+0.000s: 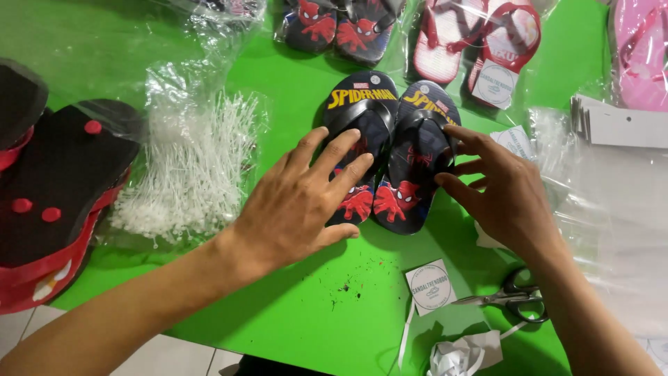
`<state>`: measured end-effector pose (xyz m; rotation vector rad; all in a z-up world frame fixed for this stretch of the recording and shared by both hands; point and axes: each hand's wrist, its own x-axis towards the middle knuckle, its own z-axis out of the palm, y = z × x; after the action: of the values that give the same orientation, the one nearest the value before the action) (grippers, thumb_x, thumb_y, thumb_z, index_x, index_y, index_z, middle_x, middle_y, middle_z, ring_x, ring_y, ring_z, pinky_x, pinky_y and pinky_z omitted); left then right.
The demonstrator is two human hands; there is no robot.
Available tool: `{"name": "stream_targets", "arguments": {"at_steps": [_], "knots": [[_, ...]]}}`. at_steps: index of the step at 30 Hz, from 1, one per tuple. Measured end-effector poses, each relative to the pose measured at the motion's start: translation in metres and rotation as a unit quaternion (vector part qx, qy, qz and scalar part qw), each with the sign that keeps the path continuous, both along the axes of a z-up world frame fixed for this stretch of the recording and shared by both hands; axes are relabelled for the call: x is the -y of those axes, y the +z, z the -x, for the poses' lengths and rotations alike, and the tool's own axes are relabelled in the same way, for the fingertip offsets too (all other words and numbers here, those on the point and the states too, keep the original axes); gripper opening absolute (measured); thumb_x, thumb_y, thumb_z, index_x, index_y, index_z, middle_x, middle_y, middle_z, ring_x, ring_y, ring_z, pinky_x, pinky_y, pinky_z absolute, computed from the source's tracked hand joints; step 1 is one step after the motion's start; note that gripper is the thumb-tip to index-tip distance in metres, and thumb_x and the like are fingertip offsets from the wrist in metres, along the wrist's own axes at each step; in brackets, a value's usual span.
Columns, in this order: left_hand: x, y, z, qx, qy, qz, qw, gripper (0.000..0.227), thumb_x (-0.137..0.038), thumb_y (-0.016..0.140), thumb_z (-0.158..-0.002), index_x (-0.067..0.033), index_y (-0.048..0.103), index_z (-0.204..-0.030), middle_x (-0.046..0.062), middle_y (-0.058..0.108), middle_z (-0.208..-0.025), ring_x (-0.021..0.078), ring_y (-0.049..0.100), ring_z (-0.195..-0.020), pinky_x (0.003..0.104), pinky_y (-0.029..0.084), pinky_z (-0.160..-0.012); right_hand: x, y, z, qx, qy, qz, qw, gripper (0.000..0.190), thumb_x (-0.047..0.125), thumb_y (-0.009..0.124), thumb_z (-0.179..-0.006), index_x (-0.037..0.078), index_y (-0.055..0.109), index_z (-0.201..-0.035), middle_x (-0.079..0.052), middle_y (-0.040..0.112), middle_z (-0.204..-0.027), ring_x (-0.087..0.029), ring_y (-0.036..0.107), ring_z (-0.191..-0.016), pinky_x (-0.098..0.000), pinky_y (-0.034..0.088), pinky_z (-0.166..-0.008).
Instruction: The person uses scissors to trim the edges of a black Spider-Man flip-flop sole. They then wipe the flip-flop with a white cloth and proceed to cut a white zip tie, preparing to secure the pair of flip-flops together.
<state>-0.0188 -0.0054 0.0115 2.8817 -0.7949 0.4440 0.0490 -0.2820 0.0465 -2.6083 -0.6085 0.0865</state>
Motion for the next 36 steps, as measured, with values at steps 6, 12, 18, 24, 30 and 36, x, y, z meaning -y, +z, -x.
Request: {"name": "stream_targets", "arguments": {"at_steps": [6, 12, 18, 24, 30, 36], "knots": [[-0.044, 0.011, 0.006, 0.004, 0.076, 0.054, 0.996, 0.05, -0.04, 0.068, -0.097, -0.0054, 0.063, -0.133, 0.019, 0.062, -0.134, 0.0338, 0.064, -0.115, 0.047, 0.056, -0.095, 0.012, 0.0, 0.016, 0.087, 0.022, -0.076, 0.993, 0.052, 0.001, 0.08, -0.088, -0.005, 0.062, -0.136, -0.023, 0.064, -0.126, -0.026, 0.072, -0.1, -0.0332, 0.062, -0.072], [-0.071, -0.003, -0.029, -0.04, 0.147, 0.05, 0.987, 0.047, -0.013, 0.043, -0.107, 0.0011, 0.044, -0.152, 0.025, 0.039, -0.159, 0.0479, 0.046, -0.138, 0.051, 0.042, -0.112, 0.009, -0.015, 0.036, 0.175, 0.073, -0.106, 0.976, 0.031, -0.002, 0.079, -0.095, -0.003, 0.07, -0.125, -0.022, 0.068, -0.123, -0.024, 0.069, -0.095, -0.0323, 0.057, -0.074], [-0.089, 0.01, -0.074, -0.072, 0.189, -0.058, 0.978, 0.018, 0.003, 0.051, -0.099, -0.0048, 0.066, -0.098, 0.009, 0.069, -0.075, 0.0245, 0.063, -0.056, 0.052, 0.048, -0.095, 0.018, -0.037, 0.05, 0.247, 0.131, -0.07, 0.958, 0.025, 0.006, 0.081, -0.091, 0.005, 0.074, -0.116, -0.016, 0.074, -0.113, -0.025, 0.071, -0.102, -0.035, 0.061, -0.087], [-0.083, 0.059, -0.073, -0.318, 0.273, -0.08, 0.904, 0.022, 0.019, 0.06, -0.091, 0.0015, 0.068, -0.081, 0.01, 0.064, -0.067, 0.0262, 0.065, -0.058, 0.037, 0.06, -0.059, 0.007, -0.034, 0.054, 0.247, 0.17, -0.092, 0.949, 0.019, 0.004, 0.076, -0.093, 0.003, 0.074, -0.111, -0.016, 0.074, -0.111, -0.026, 0.072, -0.096, -0.0374, 0.057, -0.086], [-0.068, 0.043, -0.074, -0.344, 0.268, -0.155, 0.887, 0.01, -0.006, 0.067, -0.098, -0.0057, 0.071, -0.089, 0.006, 0.067, -0.076, 0.0219, 0.063, -0.062, 0.042, 0.059, -0.071, 0.007, -0.032, 0.055, 0.252, 0.174, -0.095, 0.947, 0.018, 0.005, 0.075, -0.093, 0.003, 0.074, -0.111, -0.016, 0.075, -0.11, -0.027, 0.073, -0.096, -0.0379, 0.057, -0.085], [-0.071, 0.028, -0.065, -0.292, 0.242, -0.143, 0.914, 0.028, 0.001, 0.063, -0.1, -0.007, 0.069, -0.074, 0.002, 0.059, -0.058, 0.0161, 0.052, -0.043, 0.029, 0.045, -0.04, 0.008, -0.032, 0.057, 0.255, 0.175, -0.091, 0.946, 0.017, 0.005, 0.075, -0.093, 0.004, 0.075, -0.11, -0.016, 0.075, -0.109, -0.027, 0.073, -0.097, -0.0384, 0.057, -0.086]]}}
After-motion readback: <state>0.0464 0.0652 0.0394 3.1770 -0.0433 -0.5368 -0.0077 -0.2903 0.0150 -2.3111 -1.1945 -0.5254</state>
